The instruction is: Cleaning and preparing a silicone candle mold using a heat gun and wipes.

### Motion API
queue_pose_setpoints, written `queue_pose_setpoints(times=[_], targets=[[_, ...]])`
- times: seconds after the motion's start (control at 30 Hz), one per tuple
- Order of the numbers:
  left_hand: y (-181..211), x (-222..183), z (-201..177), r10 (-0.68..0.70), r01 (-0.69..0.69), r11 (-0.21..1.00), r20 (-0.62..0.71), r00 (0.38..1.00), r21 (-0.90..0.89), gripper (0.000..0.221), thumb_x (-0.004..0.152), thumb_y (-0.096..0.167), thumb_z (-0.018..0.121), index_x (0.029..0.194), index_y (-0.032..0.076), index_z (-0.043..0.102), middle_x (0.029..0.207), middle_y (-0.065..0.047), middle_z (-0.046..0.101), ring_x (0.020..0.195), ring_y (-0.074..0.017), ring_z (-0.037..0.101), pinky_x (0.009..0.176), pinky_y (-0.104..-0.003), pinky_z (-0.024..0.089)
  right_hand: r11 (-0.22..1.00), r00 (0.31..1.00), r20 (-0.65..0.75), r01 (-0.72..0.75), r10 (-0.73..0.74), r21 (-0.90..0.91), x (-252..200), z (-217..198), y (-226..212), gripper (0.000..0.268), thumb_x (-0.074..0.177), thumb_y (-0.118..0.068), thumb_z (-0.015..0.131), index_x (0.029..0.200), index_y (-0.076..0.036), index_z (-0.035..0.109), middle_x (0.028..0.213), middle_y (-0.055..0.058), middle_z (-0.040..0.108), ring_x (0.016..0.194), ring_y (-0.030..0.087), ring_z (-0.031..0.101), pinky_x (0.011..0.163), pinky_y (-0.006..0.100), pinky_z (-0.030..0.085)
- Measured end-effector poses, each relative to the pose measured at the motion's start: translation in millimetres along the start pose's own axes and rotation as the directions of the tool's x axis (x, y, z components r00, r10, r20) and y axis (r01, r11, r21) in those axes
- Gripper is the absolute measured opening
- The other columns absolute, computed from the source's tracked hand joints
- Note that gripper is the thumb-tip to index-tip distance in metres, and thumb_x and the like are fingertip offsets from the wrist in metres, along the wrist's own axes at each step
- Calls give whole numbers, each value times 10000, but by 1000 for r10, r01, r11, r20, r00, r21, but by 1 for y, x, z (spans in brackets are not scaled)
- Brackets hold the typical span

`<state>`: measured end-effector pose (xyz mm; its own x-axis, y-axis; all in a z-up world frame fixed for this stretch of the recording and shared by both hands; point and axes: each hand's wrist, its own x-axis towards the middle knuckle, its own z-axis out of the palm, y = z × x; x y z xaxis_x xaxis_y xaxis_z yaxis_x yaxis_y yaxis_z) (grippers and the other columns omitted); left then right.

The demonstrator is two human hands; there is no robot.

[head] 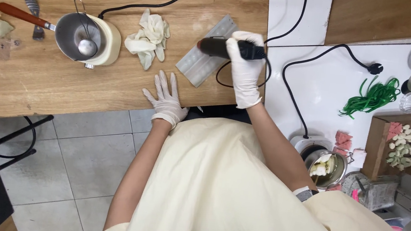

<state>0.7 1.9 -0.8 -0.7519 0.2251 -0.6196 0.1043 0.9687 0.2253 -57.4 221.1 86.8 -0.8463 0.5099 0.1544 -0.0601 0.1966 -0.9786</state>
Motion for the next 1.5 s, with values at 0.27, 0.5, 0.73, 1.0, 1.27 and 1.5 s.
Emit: queue_pose_setpoints(times=[0.27, 0.5, 0.73, 1.0, 1.27, 1.5], targets=[[6, -3, -15, -33, 31, 999, 83, 996, 31, 1247, 829, 607, 693, 1630, 93, -113, 1666, -240, -243, 1548, -396, -230, 1098, -804, -93, 996, 972, -232, 61, -44, 68, 59, -23, 6, 178, 946, -41, 804, 1011, -62, 639, 1020, 9, 685, 940, 101, 629, 883, 268, 552], [7, -8, -25, -21, 20, 1000, 115, 993, 15, 1267, 823, 580, 714, 1631, 94, -133, 1656, -255, -267, 1540, -400, -251, 1104, -795, -91, 997, 968, -251, 25, -6, 71, 68, -30, 4, 180, 944, -68, 811, 960, -58, 632, 917, 4, 687, 837, 94, 648, 791, 258, 561], [10, -11, -31, -25, 23, 1000, 148, 989, 17, 1305, 794, 584, 736, 1632, 77, -127, 1659, -258, -260, 1542, -416, -245, 1121, -780, -92, 969, 923, -317, -170, 220, 178, 89, -64, 17, 279, 906, -294, 804, 932, -31, 715, 797, 7, 692, 660, 87, 654, 592, 240, 538], [6, -7, -23, 5, -7, 1000, 115, 993, 12, 1285, 812, 610, 715, 1623, 55, -113, 1650, -290, -248, 1528, -439, -255, 1094, -805, -104, 935, 873, -340, -346, 351, 76, 90, -80, 40, 601, 921, -604, 663, 895, -17, 791, 638, -35, 600, 502, 54, 574, 414, 215, 443], [10, -10, -30, -12, 14, 1000, 130, 991, -15, 1291, 806, 604, 718, 1621, 62, -124, 1644, -285, -262, 1523, -426, -271, 1092, -794, -125, 935, 870, -345, -312, 353, 170, 118, -95, 61, 644, 905, -605, 709, 971, 35, 729, 727, 4, 638, 607, 91, 608, 512, 252, 478], [12, -12, -33, -32, 31, 999, 135, 990, 10, 1275, 806, 582, 714, 1627, 84, -126, 1655, -261, -263, 1536, -409, -258, 1091, -786, -119, 655, 637, -288, -755, 716, -41, 174, -127, 89, 698, 783, -698, 768, 993, -53, 605, 813, -29, 649, 674, 113, 659, 507, 349, 542]])
